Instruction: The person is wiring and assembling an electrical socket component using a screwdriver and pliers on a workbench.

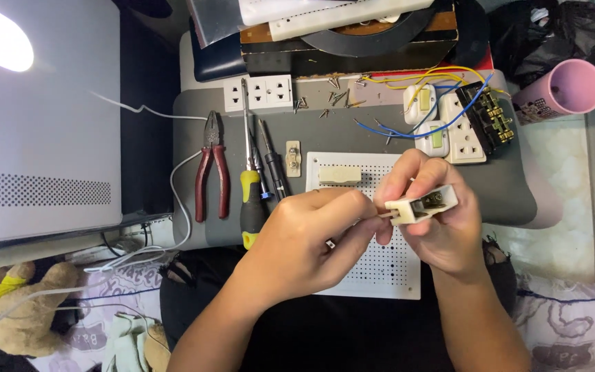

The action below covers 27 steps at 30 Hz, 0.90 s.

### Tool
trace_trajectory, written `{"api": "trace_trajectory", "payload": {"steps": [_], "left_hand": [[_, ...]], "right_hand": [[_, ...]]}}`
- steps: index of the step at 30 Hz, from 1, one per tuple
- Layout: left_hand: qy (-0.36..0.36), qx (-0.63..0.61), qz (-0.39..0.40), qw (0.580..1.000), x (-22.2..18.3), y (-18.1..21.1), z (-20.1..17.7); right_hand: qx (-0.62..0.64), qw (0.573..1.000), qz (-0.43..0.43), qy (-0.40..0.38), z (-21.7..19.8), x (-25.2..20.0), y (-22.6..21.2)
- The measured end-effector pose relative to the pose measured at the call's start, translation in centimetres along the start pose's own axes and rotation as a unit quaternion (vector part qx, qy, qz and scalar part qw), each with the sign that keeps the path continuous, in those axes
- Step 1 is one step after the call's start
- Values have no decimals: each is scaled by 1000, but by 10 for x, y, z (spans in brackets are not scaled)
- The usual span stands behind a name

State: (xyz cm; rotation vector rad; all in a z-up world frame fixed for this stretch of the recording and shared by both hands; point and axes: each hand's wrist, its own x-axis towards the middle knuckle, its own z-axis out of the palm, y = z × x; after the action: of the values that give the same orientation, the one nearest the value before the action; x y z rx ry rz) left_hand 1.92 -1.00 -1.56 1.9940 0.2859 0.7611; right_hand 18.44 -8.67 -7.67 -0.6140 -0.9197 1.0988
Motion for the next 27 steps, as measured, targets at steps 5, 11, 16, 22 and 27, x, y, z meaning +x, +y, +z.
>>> {"api": "trace_trajectory", "payload": {"steps": [5, 11, 16, 22, 27], "left_hand": [[2, -24, 13, 1000, -1, 3, 0], [8, -20, 16, 1000, -3, 2, 0], [5, -10, 3, 1000, -3, -3, 0], [-38, 57, -23, 997, -4, -12, -3], [38, 34, -26, 998, -9, -4, -22]], "right_hand": [[57, 998, 17, -3, 1, -1, -1], [98, 994, 50, -2, 4, -2, -1], [81, 996, 40, 2, 4, -1, -4], [74, 997, 9, 36, -15, -1, -1], [-20, 1000, 13, 17, -9, 2, -9]]}}
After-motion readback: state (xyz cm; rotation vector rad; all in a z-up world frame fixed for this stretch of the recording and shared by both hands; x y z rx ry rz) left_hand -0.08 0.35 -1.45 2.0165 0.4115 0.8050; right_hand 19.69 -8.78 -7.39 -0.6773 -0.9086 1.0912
